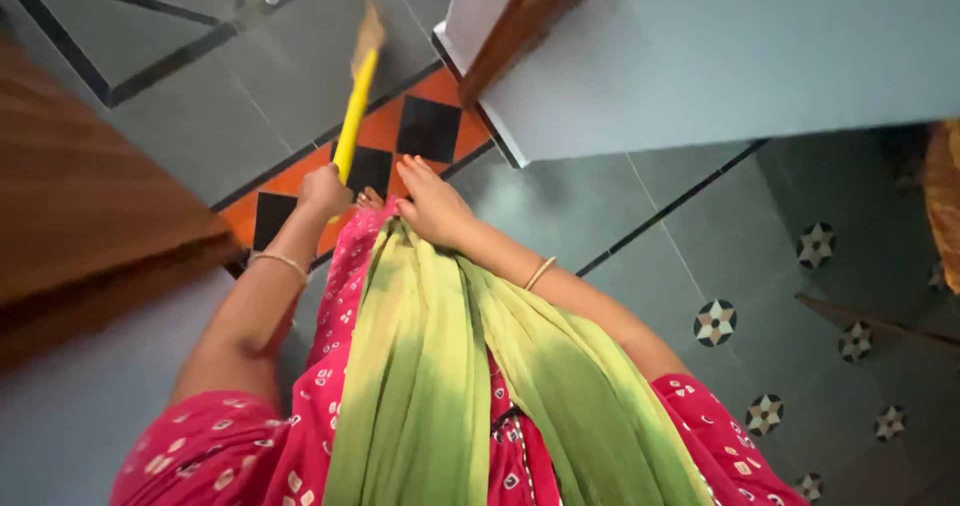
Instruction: The person sweeps debris across a tiled floor using a yellow-handled broom, moving objects and paper scraps together into a pile.
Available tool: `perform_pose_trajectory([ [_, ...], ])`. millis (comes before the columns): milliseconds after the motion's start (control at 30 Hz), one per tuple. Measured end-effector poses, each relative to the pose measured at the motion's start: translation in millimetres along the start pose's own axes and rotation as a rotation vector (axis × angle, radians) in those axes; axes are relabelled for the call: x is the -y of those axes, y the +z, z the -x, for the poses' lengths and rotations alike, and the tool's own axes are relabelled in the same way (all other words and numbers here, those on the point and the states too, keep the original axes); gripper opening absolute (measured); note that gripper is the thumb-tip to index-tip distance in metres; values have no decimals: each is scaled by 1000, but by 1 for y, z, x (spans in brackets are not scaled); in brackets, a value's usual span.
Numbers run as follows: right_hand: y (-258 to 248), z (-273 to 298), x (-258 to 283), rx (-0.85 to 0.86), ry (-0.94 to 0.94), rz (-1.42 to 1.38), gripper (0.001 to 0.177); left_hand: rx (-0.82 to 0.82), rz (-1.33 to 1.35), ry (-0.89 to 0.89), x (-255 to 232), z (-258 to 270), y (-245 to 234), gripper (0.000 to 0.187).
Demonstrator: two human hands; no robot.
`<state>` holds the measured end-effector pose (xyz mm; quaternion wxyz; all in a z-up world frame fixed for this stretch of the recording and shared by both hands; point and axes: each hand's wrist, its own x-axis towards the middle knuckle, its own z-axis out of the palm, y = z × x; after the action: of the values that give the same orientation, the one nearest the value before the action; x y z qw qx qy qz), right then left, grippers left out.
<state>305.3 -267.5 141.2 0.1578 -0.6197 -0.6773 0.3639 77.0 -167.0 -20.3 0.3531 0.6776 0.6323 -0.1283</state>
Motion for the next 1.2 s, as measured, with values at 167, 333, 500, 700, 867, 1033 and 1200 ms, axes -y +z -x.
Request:
perform_pose_trajectory([
  [167,-5,49,-37,0,29,33,64,103,-142,140,-11,101,-9,59],
  [333,13,83,-51,20,-10,15,64,260,-267,168,-37,175,-14,60],
  [500,27,114,-44,71,-51,-20,66,300,-177,202,-54,186,45,59],
  [700,30,137,-42,57,-54,24,63,181,-92,16,-36,162,66,56],
  [867,35,142,-30,36,5,60,65,114,57,-139,-16,119,61,61],
  [1033,52,143,-6,-19,-6,23,65,-26,10,16,-8,140,78,59],
  [1200,87,139,15,-46,-15,13,64,121,-14,70,29,220,63,67],
])
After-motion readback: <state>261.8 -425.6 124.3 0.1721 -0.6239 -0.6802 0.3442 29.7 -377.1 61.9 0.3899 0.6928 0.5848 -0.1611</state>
